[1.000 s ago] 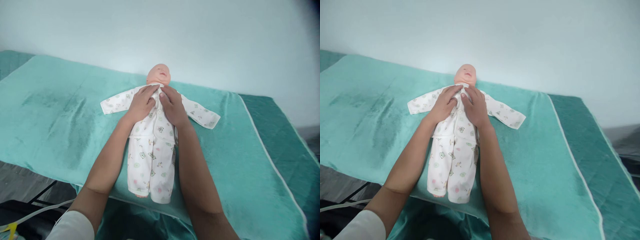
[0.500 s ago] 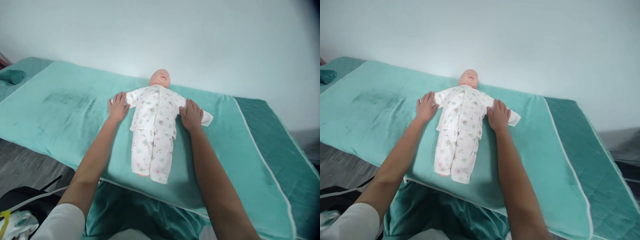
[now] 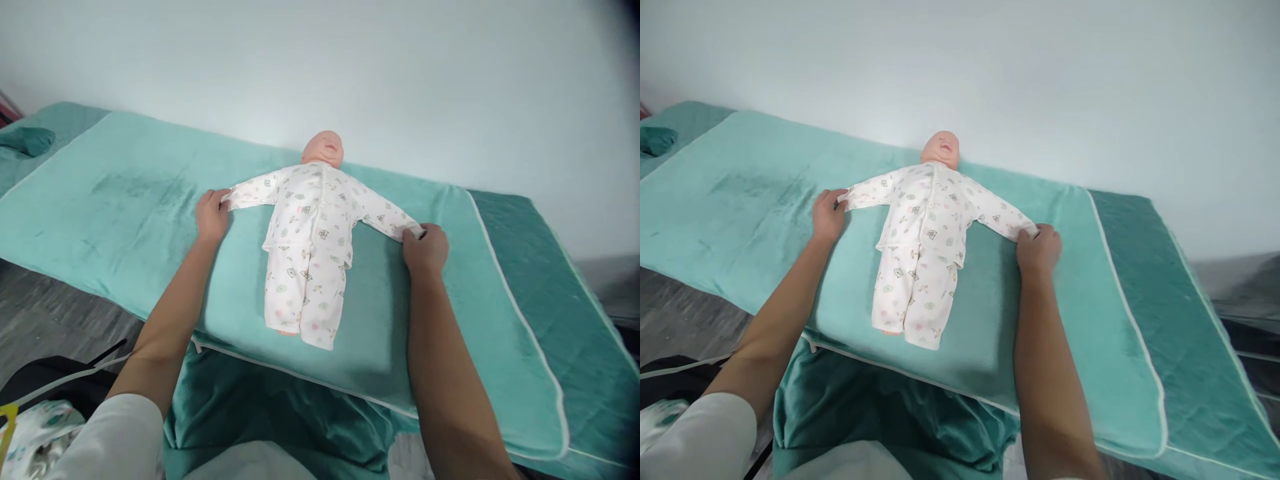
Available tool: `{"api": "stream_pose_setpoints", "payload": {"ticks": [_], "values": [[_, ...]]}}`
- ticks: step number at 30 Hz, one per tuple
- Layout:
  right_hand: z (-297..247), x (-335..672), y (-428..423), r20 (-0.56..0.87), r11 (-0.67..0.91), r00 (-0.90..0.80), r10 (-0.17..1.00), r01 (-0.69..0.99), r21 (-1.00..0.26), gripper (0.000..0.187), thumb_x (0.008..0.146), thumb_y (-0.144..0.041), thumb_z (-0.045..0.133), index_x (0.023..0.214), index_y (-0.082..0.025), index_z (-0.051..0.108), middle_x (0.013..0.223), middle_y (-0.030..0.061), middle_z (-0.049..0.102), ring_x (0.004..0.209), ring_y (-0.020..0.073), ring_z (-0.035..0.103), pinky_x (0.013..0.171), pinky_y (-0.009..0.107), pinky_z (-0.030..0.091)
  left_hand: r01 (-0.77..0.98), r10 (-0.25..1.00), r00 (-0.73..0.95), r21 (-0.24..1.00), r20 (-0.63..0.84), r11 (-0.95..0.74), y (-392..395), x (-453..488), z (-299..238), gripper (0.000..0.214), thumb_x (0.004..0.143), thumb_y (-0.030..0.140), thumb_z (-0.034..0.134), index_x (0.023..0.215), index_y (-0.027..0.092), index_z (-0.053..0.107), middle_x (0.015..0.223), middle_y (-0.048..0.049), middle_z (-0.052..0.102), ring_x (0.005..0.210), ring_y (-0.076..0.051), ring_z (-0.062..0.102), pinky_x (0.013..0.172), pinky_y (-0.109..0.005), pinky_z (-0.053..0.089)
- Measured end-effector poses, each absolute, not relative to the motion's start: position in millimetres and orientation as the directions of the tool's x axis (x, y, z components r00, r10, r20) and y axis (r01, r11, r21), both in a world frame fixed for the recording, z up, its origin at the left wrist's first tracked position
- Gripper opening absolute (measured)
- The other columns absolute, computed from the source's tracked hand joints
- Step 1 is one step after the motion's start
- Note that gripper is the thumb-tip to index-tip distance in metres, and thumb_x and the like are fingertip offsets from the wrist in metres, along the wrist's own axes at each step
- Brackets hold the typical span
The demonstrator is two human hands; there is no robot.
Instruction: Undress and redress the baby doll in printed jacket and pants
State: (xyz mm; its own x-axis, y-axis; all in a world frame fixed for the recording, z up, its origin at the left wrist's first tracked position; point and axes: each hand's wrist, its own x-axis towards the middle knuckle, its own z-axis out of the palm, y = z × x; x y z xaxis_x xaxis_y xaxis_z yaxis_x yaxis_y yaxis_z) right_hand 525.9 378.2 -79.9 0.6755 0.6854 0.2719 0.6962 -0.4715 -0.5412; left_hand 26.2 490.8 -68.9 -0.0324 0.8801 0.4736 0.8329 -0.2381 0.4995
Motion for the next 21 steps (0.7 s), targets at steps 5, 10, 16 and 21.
{"api": "stream_pose_setpoints", "payload": {"ticks": [5, 10, 16, 21], "values": [[-76, 534, 384, 0.311, -0.415, 0.727, 0.613, 0.631, -0.656, 0.018, 0.078, -0.019, 0.063, 0.093, -0.023, 0.052, 0.087, 0.0008, 0.047, 0.083, 0.0206, 0.047, 0.092, 0.044, 0.042, 0.797, 0.817, -0.121, 0.546, 0.564, -0.258, 501, 21, -78, 0.035, 0.092, 0.017, 0.049, 0.112, 0.024, 0.077, 0.104, -0.0085, 0.064, 0.102, -0.024, 0.058, 0.094, -0.039, 0.045], [-73, 526, 383, 0.432, -0.304, 0.682, 0.59, 0.683, -0.664, 0.027, 0.075, -0.008, 0.063, 0.092, -0.023, 0.048, 0.105, 0.0106, 0.051, 0.103, 0.0247, 0.051, 0.103, 0.045, 0.038, 0.804, 0.827, -0.114, 0.541, 0.551, -0.249, 501, 22, -83, 0.036, 0.089, 0.011, 0.048, 0.112, 0.021, 0.074, 0.108, -0.0098, 0.062, 0.106, -0.024, 0.055, 0.098, -0.041, 0.045], [-65, 456, 354, 0.614, 0.1, 0.385, 0.689, 0.788, -0.607, 0.021, 0.085, -0.021, 0.06, 0.106, -0.021, 0.059, 0.113, 0.0111, 0.057, 0.115, 0.028, 0.055, 0.1, 0.048, 0.046, 0.779, 0.795, 0.033, 0.483, 0.606, -0.4, 449, 42, -66, 0.035, 0.089, 0.008, 0.047, 0.112, 0.018, 0.071, 0.12, -0.0118, 0.064, 0.115, -0.025, 0.058, 0.103, -0.041, 0.047], [-60, 391, 308, 0.442, 0.164, 0.285, 0.851, 0.655, -0.738, 0.023, 0.096, -0.037, 0.059, 0.111, -0.021, 0.063, 0.109, 0.0084, 0.063, 0.092, 0.021, 0.063, 0.081, 0.039, 0.053, 0.691, 0.859, 0.318, 0.523, 0.4, -0.499, 383, 68, -54, 0.031, 0.093, 0.021, 0.056, 0.122, 0.02, 0.065, 0.119, -0.0082, 0.07, 0.112, -0.024, 0.062, 0.099, -0.04, 0.048]]}}
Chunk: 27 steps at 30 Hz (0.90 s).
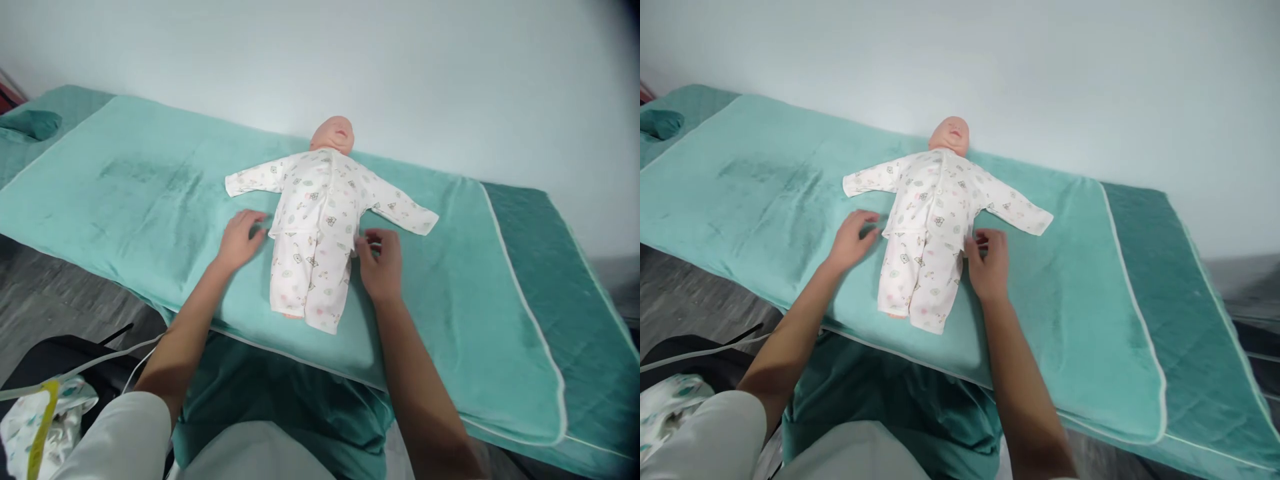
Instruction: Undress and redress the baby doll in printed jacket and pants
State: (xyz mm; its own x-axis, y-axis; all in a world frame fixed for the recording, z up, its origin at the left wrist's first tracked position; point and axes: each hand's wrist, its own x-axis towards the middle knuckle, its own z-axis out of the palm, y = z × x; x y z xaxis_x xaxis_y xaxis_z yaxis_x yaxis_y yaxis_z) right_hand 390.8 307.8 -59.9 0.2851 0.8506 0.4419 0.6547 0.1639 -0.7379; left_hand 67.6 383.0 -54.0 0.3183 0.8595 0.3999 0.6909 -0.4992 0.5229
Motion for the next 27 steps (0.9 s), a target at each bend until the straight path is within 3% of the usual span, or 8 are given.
{"api": "stream_pose_setpoints", "payload": {"ticks": [2, 5, 10, 13, 16, 20, 27], "values": [[-60, 379, 293, 0.37, 0.136, 0.23, 0.9, 0.658, -0.74, 0.022, 0.098, -0.04, 0.058, 0.107, -0.022, 0.065, 0.102, 0.0068, 0.067, 0.091, 0.0215, 0.064, 0.081, 0.039, 0.052, 0.713, 0.855, 0.393, 0.474, 0.34, -0.516, 366, 76, -52, 0.029, 0.094, 0.026, 0.059, 0.121, 0.022, 0.066, 0.124, -0.0078, 0.07, 0.117, -0.027, 0.06, 0.102, -0.044, 0.044], [-60, 374, 277, 0.358, 0.119, 0.222, 0.907, 0.682, -0.722, 0.02, 0.098, -0.038, 0.058, 0.101, -0.022, 0.068, 0.098, 0.0066, 0.069, 0.092, 0.0224, 0.064, 0.084, 0.041, 0.051, 0.731, 0.855, 0.398, 0.447, 0.333, -0.515, 350, 83, -52, 0.025, 0.096, 0.02, 0.054, 0.116, 0.023, 0.068, 0.126, -0.0076, 0.07, 0.118, -0.027, 0.059, 0.102, -0.045, 0.043], [-62, 363, 237, 0.369, 0.147, 0.297, 0.881, 0.569, -0.809, 0.016, 0.098, -0.035, 0.06, 0.106, -0.023, 0.068, 0.107, 0.0072, 0.069, 0.095, 0.0218, 0.065, 0.084, 0.04, 0.052, 0.639, 0.874, 0.286, 0.602, 0.392, -0.479, 310, 81, -58, 0.019, 0.098, 0.019, 0.054, 0.11, 0.021, 0.068, 0.12, -0.0086, 0.071, 0.116, -0.025, 0.063, 0.102, -0.045, 0.045], [-65, 350, 199, 0.39, 0.249, 0.183, 0.902, 0.519, -0.818, 0.016, 0.098, -0.032, 0.064, 0.112, -0.024, 0.065, 0.114, 0.0078, 0.067, 0.106, 0.0234, 0.065, 0.092, 0.043, 0.053, 0.474, 0.853, 0.319, 0.71, 0.412, -0.521, 273, 74, -61, 0.021, 0.102, 0.026, 0.055, 0.119, 0.023, 0.067, 0.121, -0.0079, 0.071, 0.117, -0.022, 0.065, 0.103, -0.042, 0.047], [-69, 333, 169, 0.425, 0.304, 0.098, 0.9, 0.558, -0.772, 0.035, 0.092, -0.029, 0.074, 0.124, -0.026, 0.061, 0.123, 0.0096, 0.064, 0.116, 0.0262, 0.062, 0.097, 0.047, 0.054, 0.436, 0.822, 0.363, 0.7, 0.439, -0.565, 242, 73, -66, 0.034, 0.099, 0.037, 0.063, 0.132, 0.026, 0.065, 0.124, -0.0093, 0.068, 0.118, -0.023, 0.064, 0.103, -0.042, 0.047], [-75, 312, 159, 0.448, 0.269, 0.121, 0.886, 0.653, -0.708, 0.052, 0.086, -0.03, 0.081, 0.132, -0.028, 0.057, 0.123, 0.0107, 0.059, 0.112, 0.0278, 0.062, 0.088, 0.045, 0.058, 0.528, 0.773, 0.373, 0.568, 0.512, -0.631, 225, 87, -71, 0.047, 0.089, 0.046, 0.075, 0.133, 0.029, 0.068, 0.121, -0.0101, 0.064, 0.109, -0.024, 0.064, 0.099, -0.043, 0.048], [-73, 305, 181, 0.414, 0.142, 0.328, 0.849, 0.612, -0.778, 0.035, 0.085, -0.019, 0.07, 0.119, -0.027, 0.061, 0.113, 0.006, 0.056, 0.08, 0.0159, 0.058, 0.066, 0.033, 0.055, 0.488, 0.771, 0.294, 0.605, 0.565, -0.63, 232, 109, -66, 0.023, 0.097, 0.03, 0.067, 0.119, 0.03, 0.075, 0.104, -0.0072, 0.061, 0.095, -0.019, 0.064, 0.083, -0.036, 0.055]]}}
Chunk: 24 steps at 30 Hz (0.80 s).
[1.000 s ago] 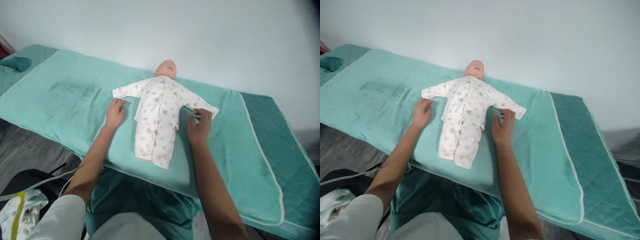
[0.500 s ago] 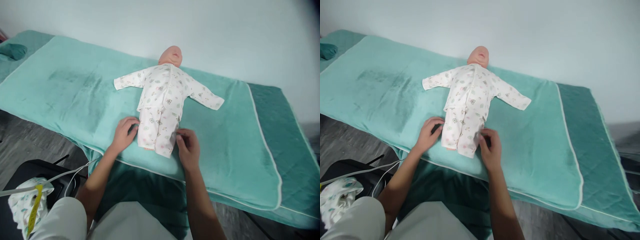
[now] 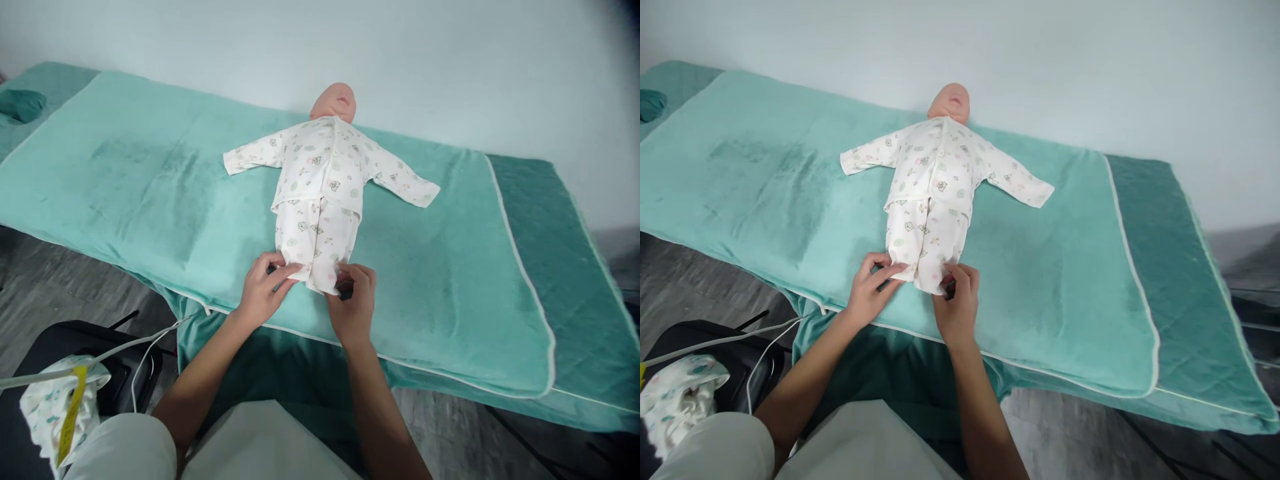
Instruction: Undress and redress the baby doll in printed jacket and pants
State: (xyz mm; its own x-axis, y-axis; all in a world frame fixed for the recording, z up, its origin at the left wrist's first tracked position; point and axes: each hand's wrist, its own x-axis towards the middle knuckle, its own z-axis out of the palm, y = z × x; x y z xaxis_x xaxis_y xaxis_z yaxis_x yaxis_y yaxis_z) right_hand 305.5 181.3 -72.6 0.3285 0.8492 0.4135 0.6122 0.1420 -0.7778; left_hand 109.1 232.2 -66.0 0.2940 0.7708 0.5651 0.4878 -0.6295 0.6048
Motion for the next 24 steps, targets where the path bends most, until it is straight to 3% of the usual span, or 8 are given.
{"api": "stream_pose_setpoints", "payload": {"ticks": [8, 12, 17, 24], "values": [[-70, 327, 192, 0.395, 0.107, 0.464, 0.793, 0.531, -0.84, 0.024, 0.085, -0.021, 0.072, 0.108, -0.023, 0.064, 0.111, 0.0051, 0.056, 0.087, 0.0156, 0.059, 0.069, 0.029, 0.051, 0.419, 0.786, 0.185, 0.677, 0.589, -0.606, 235, 112, -64, 0.021, 0.096, 0.016, 0.065, 0.112, 0.027, 0.072, 0.095, -0.0026, 0.055, 0.078, -0.012, 0.058, 0.064, -0.025, 0.05], [-70, 338, 188, 0.421, 0.178, 0.457, 0.784, 0.484, -0.857, 0.02, 0.085, -0.028, 0.075, 0.102, -0.023, 0.066, 0.105, 0.0049, 0.058, 0.093, 0.0185, 0.06, 0.071, 0.031, 0.05, 0.411, 0.766, 0.226, 0.654, 0.602, -0.636, 232, 107, -70, 0.028, 0.096, 0.012, 0.063, 0.118, 0.028, 0.07, 0.097, -0.0026, 0.056, 0.082, -0.012, 0.061, 0.067, -0.025, 0.051], [-65, 347, 182, 0.419, 0.233, 0.471, 0.776, 0.404, -0.885, 0.012, 0.087, -0.029, 0.074, 0.086, -0.023, 0.064, 0.088, 0.0016, 0.06, 0.084, 0.0177, 0.059, 0.071, 0.032, 0.049, 0.415, 0.754, 0.259, 0.636, 0.603, -0.651, 230, 106, -71, 0.032, 0.095, 0.018, 0.066, 0.125, 0.031, 0.068, 0.097, -0.0039, 0.06, 0.084, -0.015, 0.064, 0.071, -0.029, 0.055], [-55, 341, 176, 0.549, 0.353, 0.45, 0.705, 0.449, -0.821, 0.011, 0.089, -0.021, 0.07, 0.097, -0.027, 0.064, 0.093, 0.0023, 0.061, 0.09, 0.0211, 0.062, 0.077, 0.038, 0.051, 0.471, 0.736, 0.245, 0.586, 0.631, -0.659, 230, 111, -65, 0.03, 0.094, 0.021, 0.069, 0.123, 0.031, 0.07, 0.097, -0.0053, 0.064, 0.088, -0.018, 0.065, 0.077, -0.034, 0.057]]}}
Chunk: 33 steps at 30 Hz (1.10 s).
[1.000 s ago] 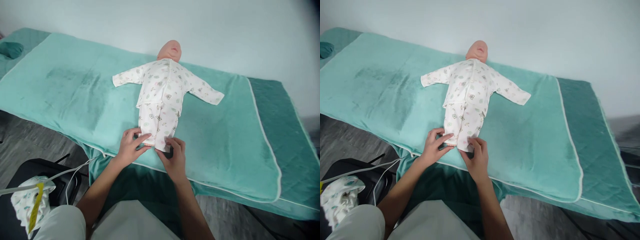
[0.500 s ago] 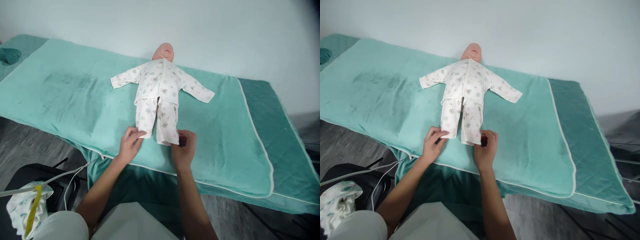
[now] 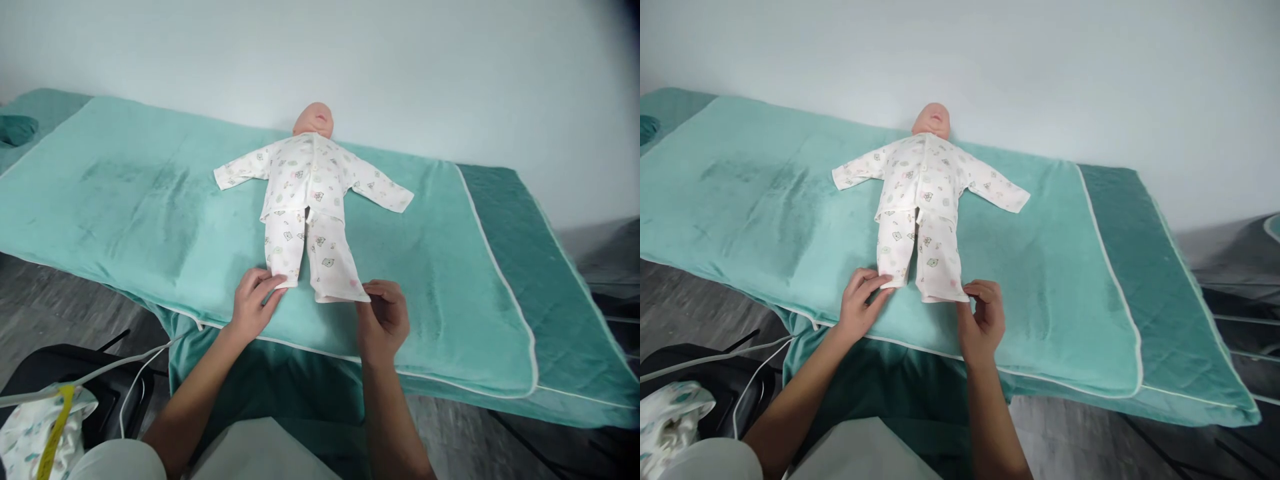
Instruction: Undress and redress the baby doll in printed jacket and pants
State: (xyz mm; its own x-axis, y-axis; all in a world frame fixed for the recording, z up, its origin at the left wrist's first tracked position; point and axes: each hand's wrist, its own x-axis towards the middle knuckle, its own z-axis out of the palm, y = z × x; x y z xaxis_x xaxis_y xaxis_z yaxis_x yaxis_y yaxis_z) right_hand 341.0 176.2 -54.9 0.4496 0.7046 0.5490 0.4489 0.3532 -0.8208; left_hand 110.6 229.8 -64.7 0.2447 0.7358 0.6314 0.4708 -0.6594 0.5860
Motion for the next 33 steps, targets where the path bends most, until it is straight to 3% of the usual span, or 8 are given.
{"api": "stream_pose_setpoints", "payload": {"ticks": [7, 17, 22, 25, 28, 33], "values": [[-67, 326, 164, 0.529, 0.347, 0.234, 0.816, 0.533, -0.772, 0.03, 0.094, -0.02, 0.061, 0.122, -0.03, 0.061, 0.127, 0.0108, 0.061, 0.121, 0.0292, 0.06, 0.1, 0.056, 0.052, 0.484, 0.757, 0.223, 0.604, 0.615, -0.633, 225, 110, -71, 0.032, 0.093, 0.02, 0.069, 0.124, 0.031, 0.07, 0.101, -0.0069, 0.066, 0.092, -0.02, 0.066, 0.079, -0.036, 0.058], [-36, 327, 189, 0.547, 0.378, 0.101, 0.831, 0.619, -0.688, 0.039, 0.101, -0.026, 0.055, 0.14, -0.031, 0.059, 0.144, 0.0102, 0.063, 0.138, 0.03, 0.056, 0.114, 0.06, 0.047, 0.545, 0.765, 0.239, 0.569, 0.598, -0.615, 227, 112, -75, 0.028, 0.095, 0.026, 0.068, 0.123, 0.03, 0.068, 0.099, -0.0069, 0.067, 0.09, -0.02, 0.067, 0.077, -0.037, 0.056], [-11, 331, 247, 0.505, 0.393, -0.066, 0.86, 0.717, -0.576, 0.032, 0.104, -0.031, 0.052, 0.132, -0.026, 0.067, 0.141, 0.0086, 0.068, 0.141, 0.0294, 0.053, 0.119, 0.057, 0.043, 0.688, 0.773, 0.247, 0.456, 0.585, -0.565, 228, 124, -76, 0.035, 0.094, 0.029, 0.068, 0.129, 0.03, 0.068, 0.104, -0.0094, 0.062, 0.091, -0.022, 0.063, 0.077, -0.037, 0.052], [-9, 325, 273, 0.43, 0.328, -0.106, 0.897, 0.811, -0.484, 0.029, 0.103, -0.03, 0.052, 0.124, -0.026, 0.071, 0.14, 0.0061, 0.069, 0.147, 0.0329, 0.048, 0.124, 0.063, 0.032, 0.753, 0.774, 0.242, 0.39, 0.585, -0.53, 228, 131, -77, 0.033, 0.092, 0.024, 0.067, 0.124, 0.029, 0.07, 0.106, -0.0103, 0.061, 0.09, -0.023, 0.06, 0.077, -0.038, 0.049], [-15, 314, 285, 0.402, 0.289, -0.106, 0.909, 0.856, -0.428, 0.029, 0.101, -0.026, 0.052, 0.122, -0.027, 0.072, 0.139, 0.0046, 0.07, 0.154, 0.0355, 0.04, 0.127, 0.069, 0.02, 0.732, 0.759, 0.231, 0.405, 0.609, -0.548, 228, 132, -81, 0.03, 0.089, 0.019, 0.066, 0.118, 0.027, 0.071, 0.104, -0.0103, 0.06, 0.089, -0.023, 0.059, 0.077, -0.038, 0.048], [-30, 310, 289, 0.372, 0.267, -0.092, 0.924, 0.851, -0.453, 0.034, 0.1, -0.024, 0.052, 0.13, -0.028, 0.069, 0.146, 0.004, 0.066, 0.159, 0.0358, 0.029, 0.127, 0.07, 0.018, 0.647, 0.734, 0.188, 0.48, 0.652, -0.593, 227, 130, -86, 0.031, 0.087, 0.014, 0.064, 0.115, 0.026, 0.069, 0.102, -0.0094, 0.059, 0.087, -0.021, 0.058, 0.076, -0.035, 0.051]]}}
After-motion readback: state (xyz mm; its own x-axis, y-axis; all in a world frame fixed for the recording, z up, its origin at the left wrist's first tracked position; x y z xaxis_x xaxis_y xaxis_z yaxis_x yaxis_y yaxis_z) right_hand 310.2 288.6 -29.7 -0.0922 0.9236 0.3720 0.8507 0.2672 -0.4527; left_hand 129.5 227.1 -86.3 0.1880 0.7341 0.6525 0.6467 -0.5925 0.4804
